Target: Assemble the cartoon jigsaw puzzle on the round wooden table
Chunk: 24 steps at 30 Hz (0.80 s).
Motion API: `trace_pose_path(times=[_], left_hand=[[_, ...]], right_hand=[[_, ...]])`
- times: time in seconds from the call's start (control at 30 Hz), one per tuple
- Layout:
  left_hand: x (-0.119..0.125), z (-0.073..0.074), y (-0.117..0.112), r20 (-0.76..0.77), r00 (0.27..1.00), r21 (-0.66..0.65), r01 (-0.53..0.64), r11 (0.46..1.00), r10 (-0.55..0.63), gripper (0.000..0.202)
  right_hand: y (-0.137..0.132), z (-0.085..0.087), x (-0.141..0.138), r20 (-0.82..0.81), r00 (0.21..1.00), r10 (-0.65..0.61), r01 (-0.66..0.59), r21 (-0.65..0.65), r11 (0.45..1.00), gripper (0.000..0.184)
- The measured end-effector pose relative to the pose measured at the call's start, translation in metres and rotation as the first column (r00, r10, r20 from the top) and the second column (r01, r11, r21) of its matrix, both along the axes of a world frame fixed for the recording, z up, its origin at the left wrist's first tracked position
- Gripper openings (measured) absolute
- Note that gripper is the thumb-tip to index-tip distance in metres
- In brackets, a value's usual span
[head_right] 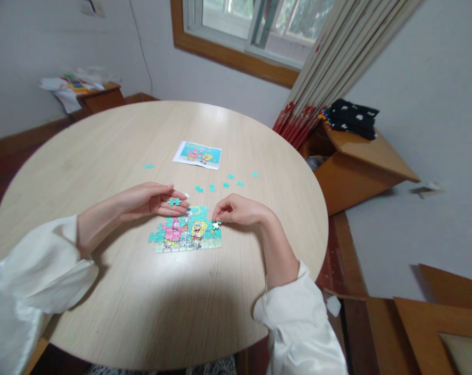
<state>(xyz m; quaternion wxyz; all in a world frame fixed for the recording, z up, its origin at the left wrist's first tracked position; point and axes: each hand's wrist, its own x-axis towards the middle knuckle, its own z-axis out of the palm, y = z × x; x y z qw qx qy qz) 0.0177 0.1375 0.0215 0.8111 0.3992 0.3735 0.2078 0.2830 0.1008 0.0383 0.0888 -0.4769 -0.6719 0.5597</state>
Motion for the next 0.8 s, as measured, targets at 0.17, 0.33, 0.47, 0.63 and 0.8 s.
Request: trace_pose_path(times=[0.17, 0.33, 0.47, 0.63, 0.8], left_hand=[[-0.001, 0.0, -0.001, 0.003, 1.0, -0.003, 0.031, 1.0, -0.031, 0.019], [-0.002, -0.002, 0.0, 0.014, 0.999, 0.083, 0.028, 0.996, -0.03, 0.013], [-0.006, -0.001, 0.001, 0.029, 0.999, 0.163, 0.019, 0.986, -0.024, 0.006], [-0.011, 0.007, 0.001, -0.039, 0.998, 0.203, 0.052, 0.978, -0.045, 0.018], [-0.017, 0.01, 0.003, -0.114, 0.993, 0.288, 0.058, 0.956, -0.026, 0.016]], right_hand=[[0.0, -0.001, 0.001, 0.007, 1.0, 0.002, -0.002, 0.012, 1.0, 0.012], [0.001, -0.001, 0.0, 0.005, 1.0, -0.003, 0.003, 0.069, 0.998, 0.01], [0.002, -0.002, 0.0, 0.004, 1.0, 0.005, -0.005, 0.095, 0.995, 0.012], [0.002, -0.002, 0.001, 0.009, 1.0, 0.012, -0.013, 0.099, 0.995, 0.013], [0.002, -0.002, 0.001, 0.004, 1.0, 0.012, -0.012, 0.098, 0.995, 0.012]])
